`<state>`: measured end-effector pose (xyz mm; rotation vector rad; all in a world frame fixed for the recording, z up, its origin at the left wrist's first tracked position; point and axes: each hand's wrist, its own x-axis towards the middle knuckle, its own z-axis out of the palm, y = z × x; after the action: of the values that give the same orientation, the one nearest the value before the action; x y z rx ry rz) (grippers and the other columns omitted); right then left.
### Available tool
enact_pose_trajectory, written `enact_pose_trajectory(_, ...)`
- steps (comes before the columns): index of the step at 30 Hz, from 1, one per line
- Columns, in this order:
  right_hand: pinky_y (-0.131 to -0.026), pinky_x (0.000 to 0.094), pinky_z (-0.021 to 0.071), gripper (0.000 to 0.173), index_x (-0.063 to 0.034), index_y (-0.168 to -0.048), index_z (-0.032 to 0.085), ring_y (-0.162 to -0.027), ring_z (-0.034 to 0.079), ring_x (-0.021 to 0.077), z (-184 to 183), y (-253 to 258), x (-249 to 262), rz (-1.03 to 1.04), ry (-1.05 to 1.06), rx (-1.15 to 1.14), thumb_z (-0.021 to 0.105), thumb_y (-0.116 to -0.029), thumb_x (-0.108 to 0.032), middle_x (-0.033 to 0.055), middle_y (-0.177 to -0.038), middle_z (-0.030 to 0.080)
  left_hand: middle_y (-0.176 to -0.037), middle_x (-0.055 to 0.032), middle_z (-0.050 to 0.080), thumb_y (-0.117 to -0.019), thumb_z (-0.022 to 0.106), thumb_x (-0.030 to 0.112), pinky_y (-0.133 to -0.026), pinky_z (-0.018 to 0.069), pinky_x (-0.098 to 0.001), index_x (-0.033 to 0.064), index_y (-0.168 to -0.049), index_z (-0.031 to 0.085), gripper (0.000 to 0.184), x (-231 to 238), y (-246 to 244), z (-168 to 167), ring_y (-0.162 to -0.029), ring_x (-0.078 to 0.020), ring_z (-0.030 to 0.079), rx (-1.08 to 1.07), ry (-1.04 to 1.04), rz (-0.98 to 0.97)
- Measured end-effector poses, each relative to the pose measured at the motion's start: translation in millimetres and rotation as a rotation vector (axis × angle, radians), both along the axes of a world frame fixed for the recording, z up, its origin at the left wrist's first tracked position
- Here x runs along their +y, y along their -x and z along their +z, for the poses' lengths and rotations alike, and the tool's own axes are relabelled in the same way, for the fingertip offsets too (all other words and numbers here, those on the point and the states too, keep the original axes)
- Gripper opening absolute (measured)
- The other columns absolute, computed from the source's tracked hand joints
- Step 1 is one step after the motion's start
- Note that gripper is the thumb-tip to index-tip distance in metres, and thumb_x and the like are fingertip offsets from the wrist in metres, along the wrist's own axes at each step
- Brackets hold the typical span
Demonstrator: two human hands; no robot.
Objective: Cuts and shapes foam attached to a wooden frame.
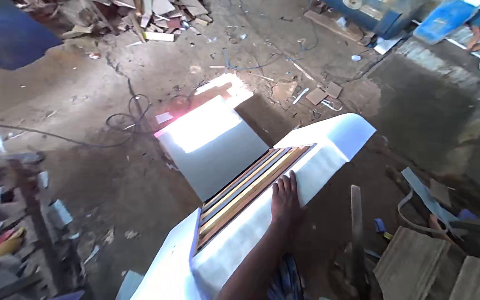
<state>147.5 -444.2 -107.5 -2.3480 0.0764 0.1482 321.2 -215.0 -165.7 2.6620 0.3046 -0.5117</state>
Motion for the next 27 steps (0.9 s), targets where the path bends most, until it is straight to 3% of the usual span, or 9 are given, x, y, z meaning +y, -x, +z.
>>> enact_pose_trajectory(2,-0.100,0.0391,0.0533,0.069,0.0134,-0.155,0.022,-0.117,0.063,0.0252,7,-6,15,0.090,-0.016,-0.004,0.045,-0.1068,-0.029,0.0325,-0.139,0.053,-0.160,-0.0217,0.036,-0.0785,0.067,0.071,-0.117,0.0318,-0.0563,0.0122,-0.165,0.011,0.119,20,48,8,-0.145,-0.0368,0.040,0.062,-0.026,0.052)
enact_pose_trajectory(5,-0.072,0.0376,0.0589,0.066,0.0147,-0.154,0.020,-0.082,0.066,0.0182,1,5,29,0.173,-0.116,-0.007,0.045,-0.1049,-0.020,0.0237,-0.112,0.064,-0.161,-0.0232,0.034,-0.0774,0.074,0.060,-0.119,0.0279,-0.0579,0.0114,-0.165,0.010,0.119,49,129,21,-0.146,-0.0389,0.038,0.169,-0.075,0.136)
enact_pose_trajectory(8,-0.072,0.0373,0.0586,0.065,0.0142,-0.155,0.017,-0.081,0.066,0.0186,-8,19,38,0.290,-0.222,-0.014,0.046,-0.1061,-0.018,0.0231,-0.113,0.063,-0.167,-0.0249,0.021,-0.0792,0.076,0.057,-0.125,0.0134,-0.0573,0.0022,-0.164,0.007,0.122,85,212,59,-0.153,-0.0411,0.024,0.313,-0.076,0.163)
enact_pose_trajectory(10,-0.071,0.0363,0.0596,0.066,0.0133,-0.155,0.021,-0.081,0.067,0.0181,-16,30,44,0.342,-0.249,-0.066,0.047,-0.1060,-0.022,0.0227,-0.114,0.064,-0.168,-0.0270,0.014,-0.0693,0.081,0.066,-0.126,0.0059,-0.0567,0.0036,-0.164,0.008,0.135,107,278,91,-0.156,-0.0433,0.013,0.285,-0.074,0.218)
enact_pose_trajectory(13,-0.075,0.0344,0.0594,0.064,0.0107,-0.154,0.029,-0.084,0.067,0.0159,-12,59,54,0.347,-0.275,-0.077,0.048,-0.1055,-0.028,0.0194,-0.114,0.065,-0.168,-0.0250,0.017,-0.0561,0.082,0.076,-0.125,0.0113,-0.0597,0.0114,-0.164,0.021,0.140,123,381,104,-0.156,-0.0419,0.013,0.086,-0.140,0.310)
enact_pose_trajectory(16,-0.073,0.0322,0.0596,0.051,0.0137,-0.139,0.045,-0.080,0.067,0.0138,-9,87,66,0.376,-0.322,-0.079,0.051,-0.1043,-0.024,0.0161,-0.104,0.067,-0.167,-0.0156,0.028,-0.0748,0.070,0.075,-0.123,0.0188,-0.0613,0.0159,-0.161,0.033,0.111,121,445,76,-0.156,-0.0346,0.022,-0.061,-0.165,0.352)
enact_pose_trajectory(21,-0.072,0.0329,0.0588,0.040,0.0101,-0.125,0.057,-0.079,0.066,0.0147,-5,111,79,0.488,-0.367,-0.024,0.053,-0.1031,-0.023,0.0154,-0.100,0.067,-0.139,-0.0059,0.065,-0.0905,0.070,0.013,-0.121,0.0320,-0.0565,0.0126,-0.140,0.063,0.050,144,464,87,-0.133,-0.0248,0.059,-0.196,-0.100,0.421)
enact_pose_trajectory(24,-0.075,0.0331,0.0587,0.040,0.0081,-0.126,0.060,-0.080,0.066,0.0147,1,117,88,0.528,-0.340,-0.004,0.053,-0.1031,-0.023,0.0147,-0.101,0.068,-0.114,-0.0106,0.076,-0.1032,0.057,0.024,-0.105,0.0492,-0.0566,0.0137,-0.125,0.073,0.030,173,444,126,-0.111,-0.0319,0.070,-0.121,-0.083,0.430)
enact_pose_trajectory(27,-0.068,0.0339,0.0581,0.038,0.0057,-0.125,0.059,-0.073,0.065,0.0152,6,124,104,0.525,-0.333,0.102,0.053,-0.1032,-0.024,0.0120,-0.095,0.067,-0.116,-0.0187,0.071,-0.1090,0.044,0.035,-0.096,0.0509,-0.0612,0.0116,-0.126,0.068,0.038,208,387,169,-0.113,-0.0402,0.067,0.195,-0.094,0.327)
